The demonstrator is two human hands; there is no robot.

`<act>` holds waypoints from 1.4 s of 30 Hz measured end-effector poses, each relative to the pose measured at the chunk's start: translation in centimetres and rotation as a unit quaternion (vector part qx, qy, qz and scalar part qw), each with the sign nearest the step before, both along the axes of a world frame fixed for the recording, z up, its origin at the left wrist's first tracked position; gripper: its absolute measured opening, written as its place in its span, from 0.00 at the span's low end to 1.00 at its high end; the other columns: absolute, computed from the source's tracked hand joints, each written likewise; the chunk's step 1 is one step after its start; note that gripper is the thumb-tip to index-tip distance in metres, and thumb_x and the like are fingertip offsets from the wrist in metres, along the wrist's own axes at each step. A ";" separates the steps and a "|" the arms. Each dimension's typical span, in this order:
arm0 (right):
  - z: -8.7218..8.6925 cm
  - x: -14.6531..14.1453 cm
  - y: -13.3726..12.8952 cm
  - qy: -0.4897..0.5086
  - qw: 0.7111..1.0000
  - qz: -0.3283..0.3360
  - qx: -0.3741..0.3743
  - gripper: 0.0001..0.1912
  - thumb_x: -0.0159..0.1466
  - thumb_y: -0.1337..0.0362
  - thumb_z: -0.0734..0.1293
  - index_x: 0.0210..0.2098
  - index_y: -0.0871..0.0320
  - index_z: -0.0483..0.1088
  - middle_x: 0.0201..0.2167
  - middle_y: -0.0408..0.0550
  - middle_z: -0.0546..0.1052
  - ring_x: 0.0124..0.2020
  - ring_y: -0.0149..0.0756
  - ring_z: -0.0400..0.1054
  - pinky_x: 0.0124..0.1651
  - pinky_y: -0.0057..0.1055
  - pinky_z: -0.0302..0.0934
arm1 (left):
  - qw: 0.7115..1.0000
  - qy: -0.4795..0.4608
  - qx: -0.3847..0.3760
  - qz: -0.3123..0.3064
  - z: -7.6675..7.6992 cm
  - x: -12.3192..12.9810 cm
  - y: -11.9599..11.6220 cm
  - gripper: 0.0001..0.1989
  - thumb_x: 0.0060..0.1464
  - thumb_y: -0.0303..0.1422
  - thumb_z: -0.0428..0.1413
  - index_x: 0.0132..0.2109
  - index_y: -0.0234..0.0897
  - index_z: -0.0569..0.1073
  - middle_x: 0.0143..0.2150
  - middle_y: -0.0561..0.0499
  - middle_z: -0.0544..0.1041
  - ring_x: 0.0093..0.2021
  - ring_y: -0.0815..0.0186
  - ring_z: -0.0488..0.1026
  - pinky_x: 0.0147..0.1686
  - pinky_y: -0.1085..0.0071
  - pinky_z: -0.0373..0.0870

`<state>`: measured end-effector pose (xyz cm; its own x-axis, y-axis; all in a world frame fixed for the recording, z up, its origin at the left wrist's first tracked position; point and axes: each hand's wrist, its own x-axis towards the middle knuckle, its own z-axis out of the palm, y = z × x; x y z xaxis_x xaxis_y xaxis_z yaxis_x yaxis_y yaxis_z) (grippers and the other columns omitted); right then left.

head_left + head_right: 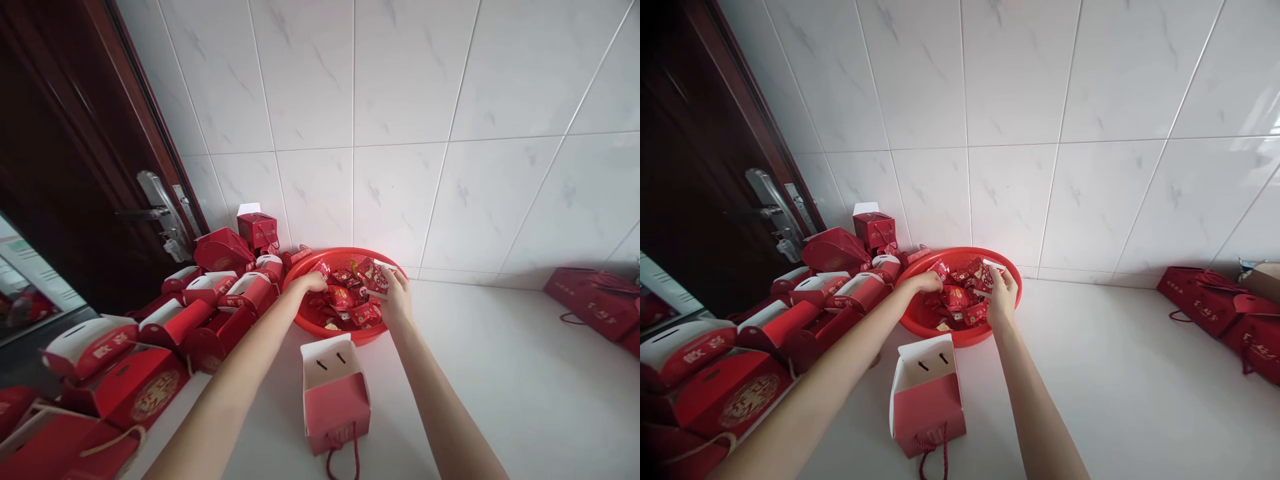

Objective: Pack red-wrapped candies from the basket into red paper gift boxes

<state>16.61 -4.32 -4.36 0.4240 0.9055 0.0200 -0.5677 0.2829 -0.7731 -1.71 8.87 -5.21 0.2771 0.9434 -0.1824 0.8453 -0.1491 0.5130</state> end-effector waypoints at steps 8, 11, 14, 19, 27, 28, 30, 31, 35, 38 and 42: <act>0.7 -0.3 -0.4 0.008 1.000 -0.006 -0.022 0.10 0.47 0.58 0.74 0.26 0.56 0.72 0.24 0.40 0.77 0.25 0.38 0.74 0.23 0.32 0.71 | 0.994 0.035 -0.095 -0.043 0.3 0.2 -0.5 0.08 0.39 0.20 0.62 0.23 0.34 0.72 0.21 0.55 0.73 0.29 0.64 0.73 0.30 0.73 0.67; 0.7 -0.3 -0.4 0.003 1.000 -0.018 -0.022 0.10 0.48 0.58 0.73 0.28 0.56 0.74 0.27 0.41 0.78 0.28 0.38 0.74 0.24 0.32 0.72 | 0.997 -0.016 -0.062 -0.036 0.4 0.2 -0.3 0.06 0.45 0.23 0.58 0.25 0.36 0.70 0.23 0.55 0.73 0.31 0.66 0.74 0.31 0.74 0.67; 0.6 -0.2 -0.2 0.013 0.999 -0.012 -0.031 0.07 0.48 0.60 0.71 0.27 0.55 0.75 0.28 0.41 0.78 0.30 0.38 0.74 0.26 0.32 0.72 | 0.996 -0.042 -0.064 -0.047 0.3 0.2 -0.2 0.06 0.44 0.26 0.58 0.24 0.36 0.69 0.22 0.55 0.72 0.30 0.66 0.73 0.30 0.74 0.67; 0.4 -0.1 0.1 0.032 0.999 0.015 -0.031 0.02 0.48 0.63 0.67 0.22 0.55 0.70 0.21 0.40 0.75 0.25 0.38 0.72 0.24 0.33 0.71 | 0.991 -0.073 -0.064 -0.094 0.3 0.6 -0.6 0.07 0.42 0.28 0.62 0.24 0.36 0.70 0.24 0.55 0.73 0.32 0.64 0.73 0.32 0.74 0.67; 0.0 -0.1 0.3 0.016 1.000 0.002 -0.024 0.04 0.47 0.63 0.69 0.23 0.55 0.70 0.22 0.40 0.75 0.27 0.39 0.75 0.25 0.33 0.71 | 0.973 -0.148 -0.078 -0.160 0.7 1.0 -1.1 0.15 0.47 0.27 0.62 0.45 0.37 0.80 0.43 0.50 0.81 0.46 0.61 0.76 0.45 0.71 0.70; -0.1 -0.1 0.3 0.017 1.000 0.001 -0.021 0.04 0.47 0.63 0.69 0.23 0.55 0.70 0.22 0.40 0.74 0.27 0.39 0.74 0.25 0.33 0.71 | 0.970 -0.158 -0.086 -0.161 0.5 0.9 -1.0 0.19 0.47 0.26 0.62 0.48 0.36 0.79 0.43 0.49 0.82 0.46 0.60 0.77 0.46 0.70 0.70; -0.2 0.0 0.4 0.016 1.000 0.001 -0.014 0.04 0.47 0.63 0.70 0.23 0.55 0.71 0.22 0.39 0.74 0.26 0.37 0.73 0.25 0.32 0.71 | 0.962 -0.195 -0.099 -0.162 0.1 0.8 -0.7 0.26 0.47 0.24 0.61 0.55 0.36 0.76 0.44 0.47 0.82 0.47 0.60 0.77 0.47 0.67 0.70; -0.3 0.0 0.4 0.016 1.000 -0.001 -0.013 0.04 0.47 0.63 0.70 0.23 0.55 0.71 0.22 0.39 0.73 0.26 0.36 0.72 0.24 0.31 0.71 | 0.955 -0.222 -0.103 -0.166 -0.1 0.9 -0.5 0.29 0.47 0.23 0.61 0.58 0.36 0.74 0.46 0.45 0.82 0.49 0.59 0.77 0.48 0.66 0.70; -0.3 0.1 0.5 0.020 1.000 -0.008 -0.010 0.04 0.47 0.63 0.70 0.23 0.55 0.71 0.24 0.40 0.75 0.27 0.36 0.72 0.25 0.30 0.72 | 0.935 -0.284 -0.098 -0.187 -0.5 1.4 0.1 0.34 0.45 0.21 0.60 0.61 0.38 0.71 0.53 0.42 0.80 0.54 0.60 0.75 0.49 0.66 0.71; -0.3 0.0 0.4 0.021 1.000 -0.007 -0.006 0.04 0.47 0.63 0.70 0.22 0.55 0.69 0.23 0.40 0.75 0.28 0.37 0.72 0.27 0.32 0.73 | 0.955 -0.241 -0.051 -0.164 -0.4 1.9 0.1 0.29 0.46 0.20 0.58 0.57 0.35 0.73 0.52 0.41 0.80 0.52 0.61 0.76 0.47 0.68 0.73; -0.2 -0.1 0.3 0.027 1.000 -0.011 -0.006 0.05 0.46 0.64 0.69 0.21 0.55 0.67 0.21 0.38 0.72 0.26 0.35 0.70 0.27 0.33 0.73 | 0.981 -0.161 0.032 -0.106 -0.2 1.9 -0.3 0.18 0.50 0.21 0.53 0.48 0.34 0.77 0.48 0.44 0.81 0.46 0.64 0.77 0.41 0.72 0.73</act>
<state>16.52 -4.05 -4.56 0.4436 0.8961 -0.0144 -0.6030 0.2866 -0.7445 0.20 8.57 -5.45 0.5022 0.8647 0.0054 0.5873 -0.3456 0.7319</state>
